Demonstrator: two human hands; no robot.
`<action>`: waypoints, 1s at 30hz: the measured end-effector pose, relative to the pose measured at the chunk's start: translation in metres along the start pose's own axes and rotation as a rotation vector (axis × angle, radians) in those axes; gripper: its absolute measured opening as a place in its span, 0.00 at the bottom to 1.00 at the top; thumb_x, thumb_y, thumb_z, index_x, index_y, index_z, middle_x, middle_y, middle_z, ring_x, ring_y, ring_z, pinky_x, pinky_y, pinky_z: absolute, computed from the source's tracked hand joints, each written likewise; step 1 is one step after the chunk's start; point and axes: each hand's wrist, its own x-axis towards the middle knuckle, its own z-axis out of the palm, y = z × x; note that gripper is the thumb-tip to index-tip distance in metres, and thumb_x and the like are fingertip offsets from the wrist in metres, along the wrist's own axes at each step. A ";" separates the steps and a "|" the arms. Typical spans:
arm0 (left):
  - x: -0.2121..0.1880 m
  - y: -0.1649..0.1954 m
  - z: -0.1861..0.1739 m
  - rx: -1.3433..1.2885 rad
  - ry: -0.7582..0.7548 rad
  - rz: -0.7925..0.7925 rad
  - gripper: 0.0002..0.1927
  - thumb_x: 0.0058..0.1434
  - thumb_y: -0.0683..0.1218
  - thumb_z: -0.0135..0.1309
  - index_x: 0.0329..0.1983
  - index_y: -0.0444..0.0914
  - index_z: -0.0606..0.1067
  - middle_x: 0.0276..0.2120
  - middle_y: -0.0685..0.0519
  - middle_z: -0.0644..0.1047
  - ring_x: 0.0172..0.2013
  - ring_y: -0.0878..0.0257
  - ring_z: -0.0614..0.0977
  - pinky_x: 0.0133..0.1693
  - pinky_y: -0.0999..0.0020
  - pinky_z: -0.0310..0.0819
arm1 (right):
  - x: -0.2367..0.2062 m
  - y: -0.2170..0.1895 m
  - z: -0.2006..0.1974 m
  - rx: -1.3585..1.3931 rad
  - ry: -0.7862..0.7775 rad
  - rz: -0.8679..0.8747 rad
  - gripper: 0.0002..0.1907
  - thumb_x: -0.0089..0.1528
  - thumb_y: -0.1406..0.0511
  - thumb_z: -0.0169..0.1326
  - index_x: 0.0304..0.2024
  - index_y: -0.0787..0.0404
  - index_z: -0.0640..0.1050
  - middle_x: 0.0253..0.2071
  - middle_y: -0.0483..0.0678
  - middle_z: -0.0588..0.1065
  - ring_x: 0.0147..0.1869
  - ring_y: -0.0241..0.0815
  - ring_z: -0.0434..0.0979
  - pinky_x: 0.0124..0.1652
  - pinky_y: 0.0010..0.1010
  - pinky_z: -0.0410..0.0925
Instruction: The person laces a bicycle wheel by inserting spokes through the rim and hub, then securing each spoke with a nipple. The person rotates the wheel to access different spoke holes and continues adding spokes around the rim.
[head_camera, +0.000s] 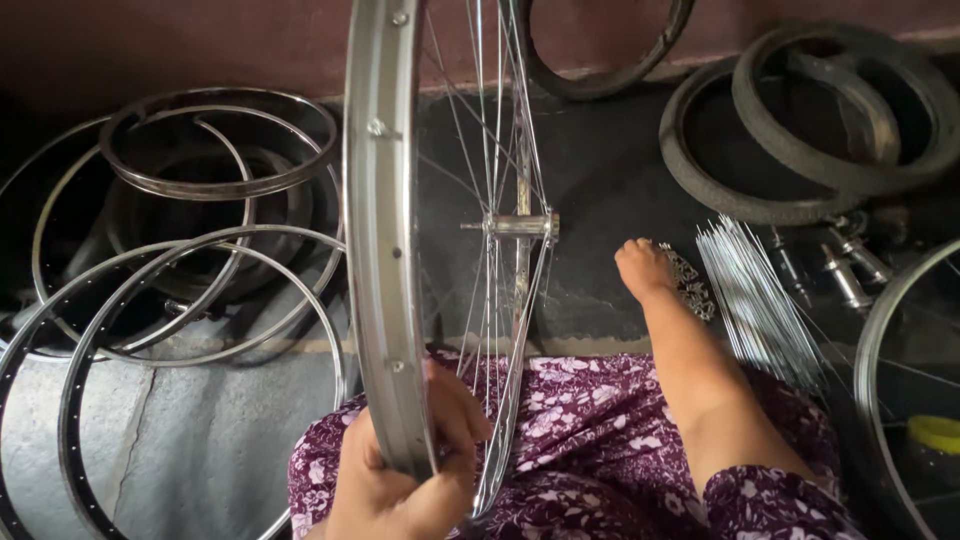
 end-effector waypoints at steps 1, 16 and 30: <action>0.001 -0.001 0.000 0.011 -0.003 -0.006 0.04 0.43 0.37 0.55 0.24 0.37 0.74 0.35 0.47 0.80 0.31 0.64 0.79 0.34 0.66 0.73 | 0.002 -0.002 0.004 -0.047 -0.036 -0.016 0.08 0.62 0.67 0.51 0.38 0.56 0.81 0.45 0.46 0.77 0.56 0.46 0.77 0.51 0.38 0.74; 0.029 0.000 0.043 -0.165 0.058 0.091 0.06 0.49 0.37 0.51 0.32 0.34 0.73 0.37 0.52 0.77 0.33 0.65 0.77 0.35 0.69 0.73 | -0.064 -0.071 -0.200 1.432 0.335 0.252 0.06 0.70 0.66 0.50 0.40 0.62 0.74 0.35 0.48 0.77 0.36 0.34 0.76 0.40 0.23 0.70; 0.034 -0.010 0.116 -0.128 0.272 0.258 0.06 0.51 0.37 0.52 0.32 0.36 0.70 0.29 0.56 0.71 0.29 0.66 0.72 0.32 0.68 0.70 | -0.236 -0.160 -0.298 1.700 -0.020 -0.364 0.05 0.61 0.71 0.61 0.39 0.66 0.84 0.43 0.53 0.80 0.47 0.46 0.84 0.49 0.35 0.79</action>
